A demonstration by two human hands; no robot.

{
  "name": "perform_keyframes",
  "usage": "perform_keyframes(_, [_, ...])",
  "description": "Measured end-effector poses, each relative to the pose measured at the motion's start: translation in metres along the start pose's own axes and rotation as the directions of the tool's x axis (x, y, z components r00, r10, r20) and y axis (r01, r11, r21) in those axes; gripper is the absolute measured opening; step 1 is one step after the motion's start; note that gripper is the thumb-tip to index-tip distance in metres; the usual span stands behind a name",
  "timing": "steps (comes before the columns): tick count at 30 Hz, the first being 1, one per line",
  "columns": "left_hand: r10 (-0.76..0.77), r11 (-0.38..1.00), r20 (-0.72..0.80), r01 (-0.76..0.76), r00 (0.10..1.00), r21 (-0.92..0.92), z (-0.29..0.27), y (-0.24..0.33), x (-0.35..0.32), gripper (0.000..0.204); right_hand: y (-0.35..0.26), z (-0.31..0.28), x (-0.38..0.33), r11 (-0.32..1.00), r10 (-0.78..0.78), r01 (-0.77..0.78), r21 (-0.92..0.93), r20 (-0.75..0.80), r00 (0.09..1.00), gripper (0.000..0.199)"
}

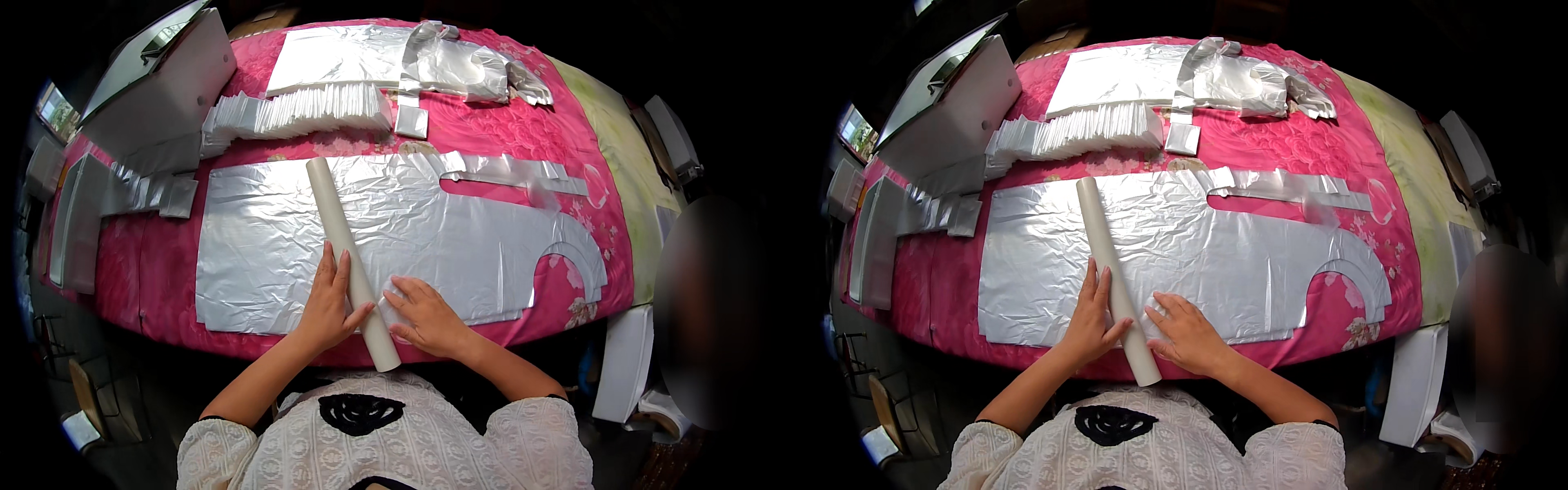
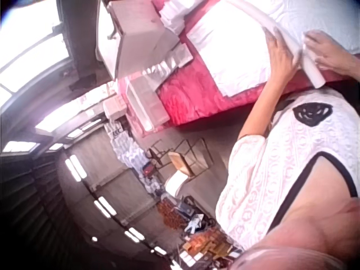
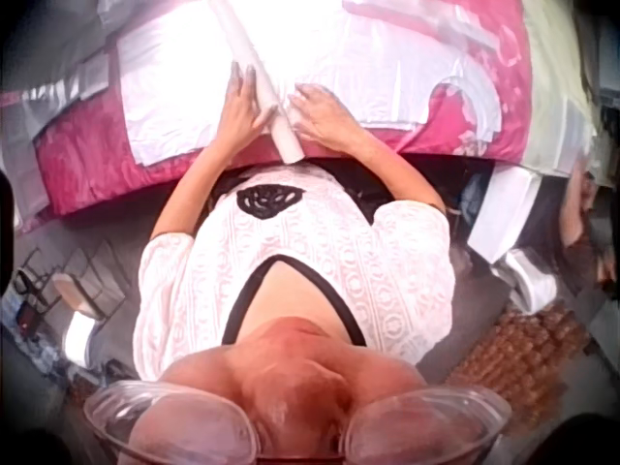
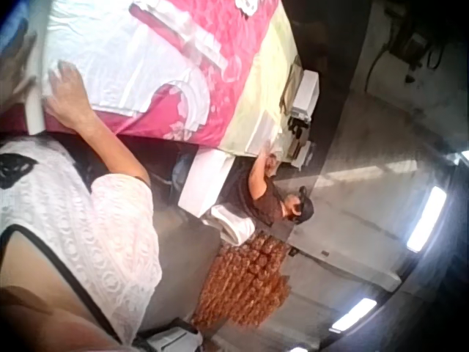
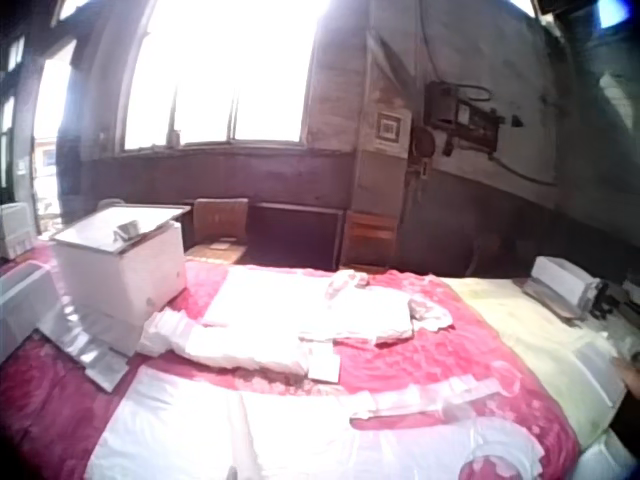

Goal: The person wraps small white rectangular items in clear plastic film. They unroll the film, place an item on it, fold the film over the item, and place the wrapped unit into a growing stack on the table.

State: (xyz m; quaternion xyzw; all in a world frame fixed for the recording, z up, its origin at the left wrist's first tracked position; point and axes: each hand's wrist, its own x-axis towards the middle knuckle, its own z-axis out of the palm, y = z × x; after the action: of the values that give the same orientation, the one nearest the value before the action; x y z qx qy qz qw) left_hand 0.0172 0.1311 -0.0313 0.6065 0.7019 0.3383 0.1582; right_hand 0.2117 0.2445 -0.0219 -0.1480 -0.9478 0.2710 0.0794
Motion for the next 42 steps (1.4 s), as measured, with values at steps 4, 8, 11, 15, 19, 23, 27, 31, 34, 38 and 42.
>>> perform_keyframes(4, [0.063, 0.995, 0.075, -0.069, 0.995, 0.074, 0.013, 0.011, 0.012, 0.084, 0.05, -0.016, -0.01, 0.968, 0.097, -0.117, -0.22, -0.097, 0.991, 0.055])
perform_keyframes(8, [0.129, 0.991, 0.075, -0.124, 0.989, -0.057, 0.031, 0.018, 0.019, 0.079, 0.133, -0.06, -0.043, 0.896, 0.306, -0.38, -0.23, -0.301, 0.903, 0.05])
perform_keyframes(11, [0.17, 0.985, 0.125, -0.164, 0.978, -0.053, 0.037, 0.03, 0.026, 0.076, 0.203, -0.091, -0.093, 0.759, 0.418, -0.595, -0.266, -0.501, 0.758, 0.045])
perform_keyframes(15, [0.203, 0.979, 0.15, -0.201, 0.968, -0.029, 0.047, 0.04, 0.03, 0.072, 0.252, -0.116, -0.147, 0.583, 0.478, -0.79, -0.191, -0.705, 0.524, 0.033])
perform_keyframes(19, [0.195, 0.981, 0.162, -0.196, 0.967, -0.01, 0.048, 0.046, 0.03, 0.07, 0.241, -0.122, -0.143, 0.616, 0.405, -0.775, -0.14, -0.788, 0.464, 0.013])
perform_keyframes(23, [0.211, 0.977, 0.09, -0.206, 0.973, -0.053, 0.044, 0.052, 0.031, 0.066, 0.143, -0.109, -0.083, 0.793, 0.251, -0.594, -0.139, -0.813, 0.525, 0.018])
perform_keyframes(27, [-0.043, 0.726, 0.099, 0.099, 0.994, -0.68, 0.033, 0.066, 0.03, 0.058, 0.029, -0.062, -0.022, 0.882, 0.465, -0.319, 0.347, -0.538, 0.703, 0.017])
perform_keyframes(31, [-0.292, 0.304, 0.494, 0.569, 0.819, -0.764, 0.013, 0.051, 0.039, 0.036, -0.042, -0.029, 0.0, 0.886, 0.212, -0.075, 0.458, -0.256, 0.943, 0.026])
perform_keyframes(34, [-0.372, 0.318, 0.528, 0.64, 0.763, -0.7, -0.022, 0.011, 0.034, 0.018, -0.058, -0.028, -0.006, 0.955, 0.024, 0.087, 0.283, -0.368, 0.93, 0.029])
perform_keyframes(38, [-0.549, 0.342, 0.453, 0.683, 0.702, -0.645, -0.082, -0.052, 0.011, 0.015, -0.066, -0.036, -0.036, 0.938, 0.335, -0.346, -0.004, -0.245, 0.91, 0.035])
perform_keyframes(42, [-0.638, 0.395, 0.375, 0.704, 0.673, -0.59, -0.115, -0.094, -0.005, 0.013, -0.056, -0.017, -0.051, 0.766, 0.643, -0.642, -0.035, 0.056, 0.764, 0.047])
